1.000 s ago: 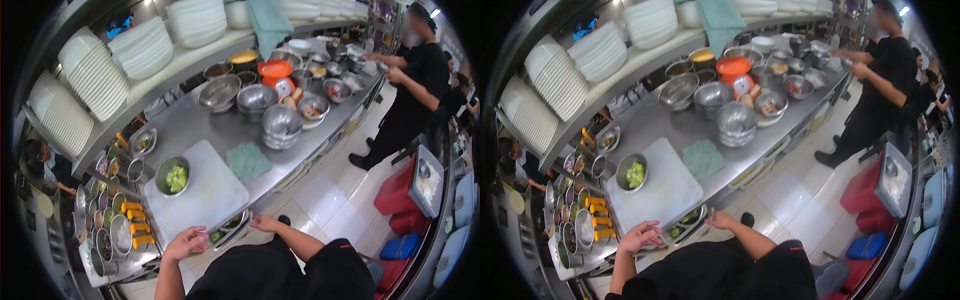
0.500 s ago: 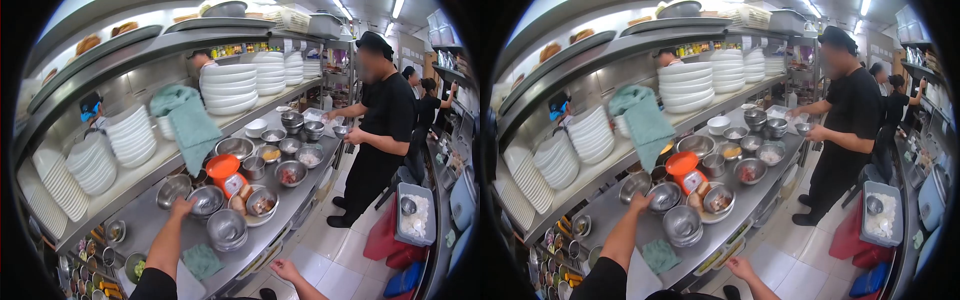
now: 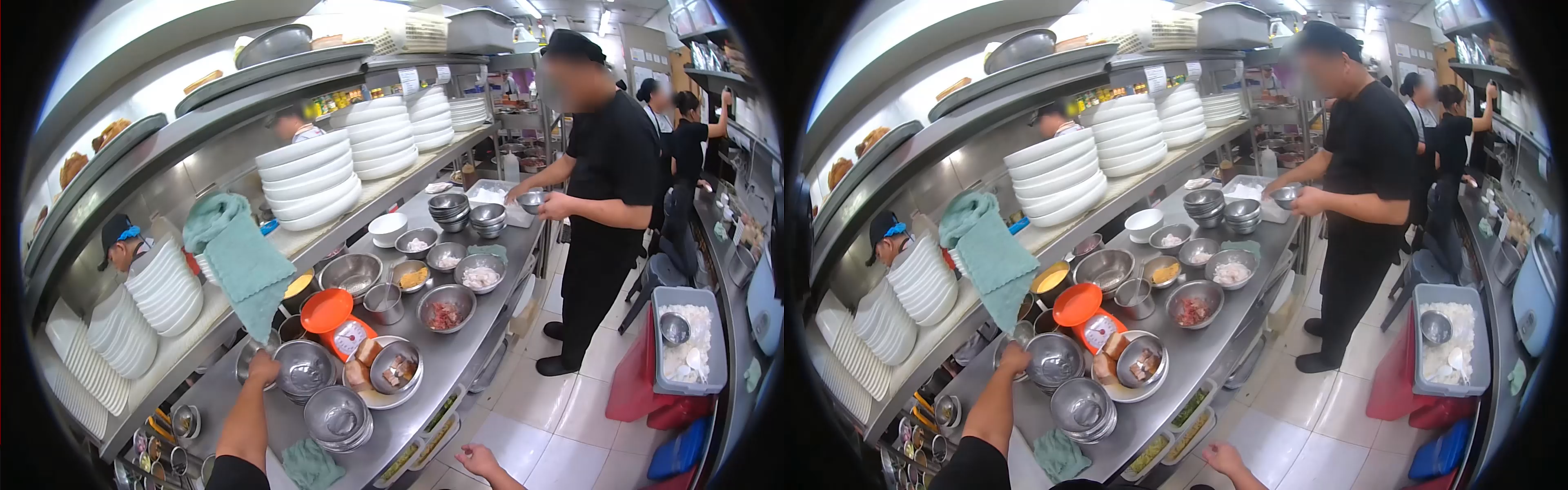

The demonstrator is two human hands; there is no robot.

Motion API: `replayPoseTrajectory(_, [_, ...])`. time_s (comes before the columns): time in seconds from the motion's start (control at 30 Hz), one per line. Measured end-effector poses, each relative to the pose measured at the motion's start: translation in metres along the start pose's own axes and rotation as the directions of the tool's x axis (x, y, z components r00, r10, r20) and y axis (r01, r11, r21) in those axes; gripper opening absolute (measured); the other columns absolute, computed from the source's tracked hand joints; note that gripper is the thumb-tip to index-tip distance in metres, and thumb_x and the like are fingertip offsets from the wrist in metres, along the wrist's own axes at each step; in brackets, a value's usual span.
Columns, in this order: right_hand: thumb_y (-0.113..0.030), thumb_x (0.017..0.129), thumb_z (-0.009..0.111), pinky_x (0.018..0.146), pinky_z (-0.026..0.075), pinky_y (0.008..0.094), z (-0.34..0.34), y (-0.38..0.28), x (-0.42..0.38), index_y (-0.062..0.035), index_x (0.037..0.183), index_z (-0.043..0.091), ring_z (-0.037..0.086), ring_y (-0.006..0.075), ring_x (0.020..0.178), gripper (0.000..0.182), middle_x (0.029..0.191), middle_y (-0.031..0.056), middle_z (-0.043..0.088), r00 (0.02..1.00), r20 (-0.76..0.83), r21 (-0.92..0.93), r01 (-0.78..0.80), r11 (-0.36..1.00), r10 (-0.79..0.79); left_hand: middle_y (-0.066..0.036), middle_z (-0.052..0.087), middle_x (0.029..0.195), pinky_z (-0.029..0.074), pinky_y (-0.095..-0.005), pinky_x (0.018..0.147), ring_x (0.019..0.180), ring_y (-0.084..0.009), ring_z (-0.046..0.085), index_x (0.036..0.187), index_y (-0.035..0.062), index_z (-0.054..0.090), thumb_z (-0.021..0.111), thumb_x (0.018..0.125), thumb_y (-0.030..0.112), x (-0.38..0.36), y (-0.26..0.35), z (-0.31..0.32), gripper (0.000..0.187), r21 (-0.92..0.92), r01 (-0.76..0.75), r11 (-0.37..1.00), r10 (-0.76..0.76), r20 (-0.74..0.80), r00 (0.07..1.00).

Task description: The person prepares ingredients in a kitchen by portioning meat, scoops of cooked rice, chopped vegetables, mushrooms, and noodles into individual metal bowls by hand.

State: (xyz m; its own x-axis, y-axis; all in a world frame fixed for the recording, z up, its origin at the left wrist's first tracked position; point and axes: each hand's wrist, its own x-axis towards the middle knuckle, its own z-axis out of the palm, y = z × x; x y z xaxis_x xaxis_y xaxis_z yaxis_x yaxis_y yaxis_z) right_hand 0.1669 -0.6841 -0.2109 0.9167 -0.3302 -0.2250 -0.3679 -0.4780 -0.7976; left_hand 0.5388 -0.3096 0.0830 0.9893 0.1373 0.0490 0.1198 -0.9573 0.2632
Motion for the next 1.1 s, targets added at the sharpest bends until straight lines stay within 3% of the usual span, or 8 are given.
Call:
replayPoseTrajectory(0.3, [-0.031,0.078,0.076,0.071,0.055,0.0374,-0.016,-0.037,0.026,-0.0029,0.079,0.067,0.068,0.0273,0.077,0.030,0.080,0.0154,0.067,0.981,-0.186,0.160,-0.024,0.987,0.054,-0.023,0.066,0.090,0.055,-0.0423,0.062,0.076,-0.0348,0.069,0.098,-0.0043,0.061,0.068,0.071,0.013,0.003,-0.020,0.003,0.034,-0.172,0.020,0.985,-0.015,0.028,0.999])
replayPoseTrajectory(0.4, [-0.033,0.076,0.077,0.072,0.055,0.0374,-0.012,-0.034,0.026,-0.0037,0.095,0.070,0.067,0.0267,0.075,0.035,0.081,0.0143,0.065,0.984,-0.169,0.089,-0.036,0.995,0.051,-0.022,0.066,0.084,0.054,-0.0411,0.057,0.072,-0.0318,0.069,0.097,-0.0035,0.060,0.067,0.072,0.011,0.003,-0.031,0.005,0.029,-0.137,-0.050,0.989,0.044,-0.048,0.998])
replayPoseTrajectory(0.5, [-0.034,0.078,0.077,0.075,0.055,0.0372,0.002,-0.023,0.020,-0.0033,0.117,0.065,0.068,0.0270,0.078,0.051,0.084,0.0134,0.063,0.874,-0.396,0.016,0.314,0.949,-0.282,-0.020,0.066,0.080,0.052,-0.0407,0.052,0.068,-0.0289,0.068,0.095,-0.0037,0.060,0.064,0.075,0.008,-0.002,-0.043,-0.003,0.024,-0.314,0.013,0.949,-0.008,0.015,1.000])
replayPoseTrajectory(0.6, [-0.035,0.082,0.075,0.079,0.055,0.0371,0.007,-0.023,0.018,-0.0013,0.131,0.055,0.069,0.0276,0.083,0.063,0.101,0.0162,0.065,0.898,-0.382,0.004,0.237,0.972,-0.217,-0.020,0.067,0.087,0.051,-0.0393,0.048,0.069,-0.0260,0.068,0.099,-0.0044,0.060,0.062,0.077,0.006,-0.028,-0.047,-0.031,0.025,-0.454,0.055,0.889,-0.060,0.004,0.998])
replayPoseTrajectory(0.8, [-0.039,0.085,0.071,0.080,0.055,0.0340,-0.005,-0.044,0.019,0.0027,0.124,0.058,0.070,0.0249,0.091,0.059,0.116,0.0197,0.066,0.994,0.099,0.224,0.028,0.974,-0.051,-0.020,0.064,0.104,0.048,-0.0396,0.087,0.101,-0.0318,0.062,0.110,-0.0016,0.060,0.063,0.076,0.015,-0.068,-0.167,-0.070,0.037,-0.080,-0.077,0.994,0.074,-0.040,0.996])
replayPoseTrajectory(0.87, [-0.042,0.083,0.071,0.078,0.055,0.0355,0.001,-0.045,0.019,0.0025,0.119,0.062,0.069,0.0263,0.085,0.058,0.101,0.0186,0.069,0.993,0.083,0.260,0.060,0.964,-0.084,-0.019,0.066,0.097,0.051,-0.0396,0.081,0.094,-0.0331,0.064,0.104,-0.0023,0.060,0.066,0.074,0.016,-0.109,-0.188,-0.088,0.035,0.028,-0.063,0.998,0.062,0.033,0.998])
replayPoseTrajectory(1.0, [-0.043,0.083,0.070,0.077,0.054,0.0367,-0.003,-0.055,0.015,0.0003,0.110,0.067,0.069,0.0271,0.084,0.051,0.093,0.0174,0.071,0.981,0.145,0.237,0.093,0.967,-0.130,-0.016,0.065,0.078,0.053,-0.0406,0.068,0.075,-0.0309,0.067,0.093,-0.0027,0.061,0.068,0.073,0.013,-0.207,-0.197,-0.090,0.027,-0.313,0.288,0.905,-0.244,0.172,0.954])
replayPoseTrajectory(1.1, [-0.044,0.085,0.071,0.075,0.054,0.0323,-0.003,-0.050,0.029,-0.0034,0.106,0.069,0.069,0.0193,0.083,0.046,0.092,0.0096,0.072,0.882,0.417,0.050,0.221,0.974,-0.221,-0.017,0.064,0.075,0.053,-0.0391,0.059,0.064,-0.0268,0.066,0.091,-0.0048,0.061,0.065,0.075,0.011,-0.272,-0.208,-0.068,0.023,-0.225,0.214,0.951,-0.188,0.131,0.973])
